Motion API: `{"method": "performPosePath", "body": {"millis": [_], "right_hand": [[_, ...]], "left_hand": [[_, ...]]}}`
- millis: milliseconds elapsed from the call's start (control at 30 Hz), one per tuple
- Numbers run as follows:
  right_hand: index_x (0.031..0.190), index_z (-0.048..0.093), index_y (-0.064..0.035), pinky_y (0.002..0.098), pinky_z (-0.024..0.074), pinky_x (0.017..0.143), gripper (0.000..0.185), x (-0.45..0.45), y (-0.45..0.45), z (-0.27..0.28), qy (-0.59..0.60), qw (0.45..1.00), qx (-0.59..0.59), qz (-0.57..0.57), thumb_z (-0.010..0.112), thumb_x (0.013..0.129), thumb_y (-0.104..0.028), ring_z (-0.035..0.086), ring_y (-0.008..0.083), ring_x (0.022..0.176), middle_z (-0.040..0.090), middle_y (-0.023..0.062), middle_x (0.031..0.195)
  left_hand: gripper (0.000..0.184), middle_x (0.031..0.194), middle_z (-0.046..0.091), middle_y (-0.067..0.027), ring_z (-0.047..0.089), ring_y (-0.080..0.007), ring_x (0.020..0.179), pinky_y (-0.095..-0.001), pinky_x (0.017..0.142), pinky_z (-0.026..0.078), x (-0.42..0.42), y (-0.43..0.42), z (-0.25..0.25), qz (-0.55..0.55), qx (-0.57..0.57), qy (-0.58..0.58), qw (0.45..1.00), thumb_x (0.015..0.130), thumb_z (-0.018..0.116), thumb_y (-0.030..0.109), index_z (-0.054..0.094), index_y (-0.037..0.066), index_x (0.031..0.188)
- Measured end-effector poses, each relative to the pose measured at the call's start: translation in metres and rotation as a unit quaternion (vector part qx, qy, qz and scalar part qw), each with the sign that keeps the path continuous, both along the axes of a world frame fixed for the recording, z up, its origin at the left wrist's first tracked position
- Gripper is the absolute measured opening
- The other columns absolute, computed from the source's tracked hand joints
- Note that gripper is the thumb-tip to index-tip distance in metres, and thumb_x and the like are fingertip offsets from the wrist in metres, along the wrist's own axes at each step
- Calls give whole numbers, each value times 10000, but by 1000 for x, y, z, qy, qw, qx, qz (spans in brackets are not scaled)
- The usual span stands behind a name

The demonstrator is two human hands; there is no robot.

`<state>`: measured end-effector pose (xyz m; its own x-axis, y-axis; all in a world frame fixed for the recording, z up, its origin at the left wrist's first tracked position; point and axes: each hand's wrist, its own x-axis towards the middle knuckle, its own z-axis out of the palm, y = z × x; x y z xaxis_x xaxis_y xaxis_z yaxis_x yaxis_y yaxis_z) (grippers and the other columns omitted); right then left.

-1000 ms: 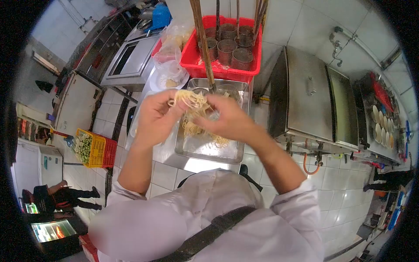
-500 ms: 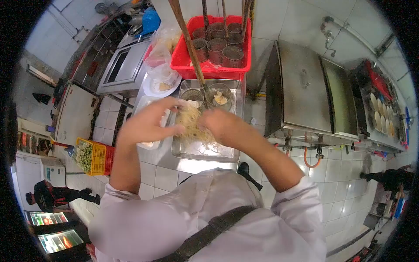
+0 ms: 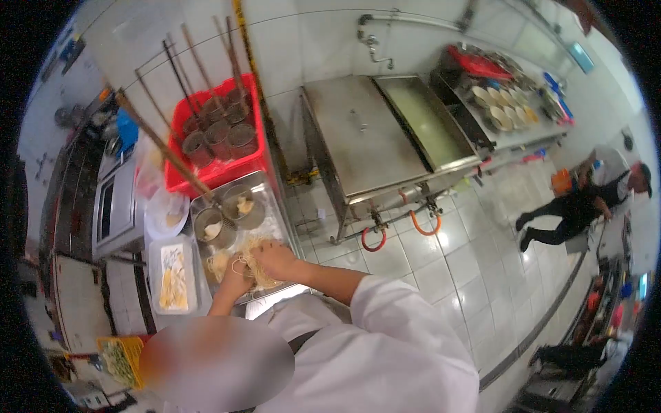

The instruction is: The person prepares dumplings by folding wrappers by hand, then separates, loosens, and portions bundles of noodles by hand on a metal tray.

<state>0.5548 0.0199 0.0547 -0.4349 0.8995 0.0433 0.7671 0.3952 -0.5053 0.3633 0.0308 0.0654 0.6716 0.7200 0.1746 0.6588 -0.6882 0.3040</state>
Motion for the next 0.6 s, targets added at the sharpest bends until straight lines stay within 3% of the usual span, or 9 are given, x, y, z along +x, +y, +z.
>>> {"method": "performPosePath", "body": {"millis": [67,100,200,267,333,400,533,567,600], "right_hand": [[1164,592,-49,481,475,926,380,1,7,28,32,999,-30,16,660,809,-168,554,379,1121,564,185,1184],[1170,589,-47,479,496,895,369,-1,4,51,64,995,-63,48,642,818,-145,558,384,1125,565,180,1198],[1187,595,-83,487,501,827,415,1,-14,135,126,982,126,55,672,783,-140,523,399,1175,559,204,1229],[1147,604,-82,477,494,846,415,-10,-4,105,215,951,219,40,689,747,-146,536,390,1147,569,188,1198],[1108,612,-80,467,487,866,415,-23,-15,61,307,909,279,31,707,711,-153,549,380,1118,579,172,1168],[1049,627,-87,459,459,933,438,-33,7,40,115,986,-50,105,752,642,-189,558,374,1067,593,160,1124],[996,646,-91,452,468,843,345,-29,11,25,359,909,180,112,723,668,-164,568,339,1003,606,143,1042],[996,646,-91,452,468,843,345,-49,-24,19,373,906,165,111,723,668,-164,568,339,1003,606,143,1042],[1000,664,-109,452,469,872,339,-55,-29,29,306,934,162,90,728,676,-186,574,338,1015,614,146,1035]], "left_hand": [[262,1102,627,-182,584,-314,1070,-444,903,460,2,5,36,206,-369,20,906,813,711,154,654,46,1045],[262,1102,627,-182,584,-314,1070,-444,903,460,1,-5,62,200,-369,23,907,813,711,154,654,46,1045],[278,1035,612,-171,574,-303,1036,-428,890,451,11,-31,116,203,-281,-270,898,800,698,124,608,15,1040],[299,965,582,-168,569,-299,989,-433,872,448,22,-41,119,127,6,-443,888,805,656,85,553,-13,1069],[343,943,575,-172,582,-315,950,-435,871,460,-2,-31,31,118,46,-255,959,815,634,85,517,-20,1120],[337,1004,614,-200,594,-362,984,-437,890,462,-10,-19,23,145,-118,-209,960,827,649,136,561,-14,1116],[295,1145,643,-268,609,-431,1083,-465,907,475,-7,-28,49,109,-168,-190,961,826,600,119,647,-22,1082],[306,1066,671,-262,631,-421,1050,-471,891,493,1,-24,61,222,-345,111,905,836,612,137,654,-27,1091],[306,1066,671,-262,631,-421,1050,-471,891,493,6,-31,86,221,-324,109,913,836,612,137,654,-27,1091]]}}
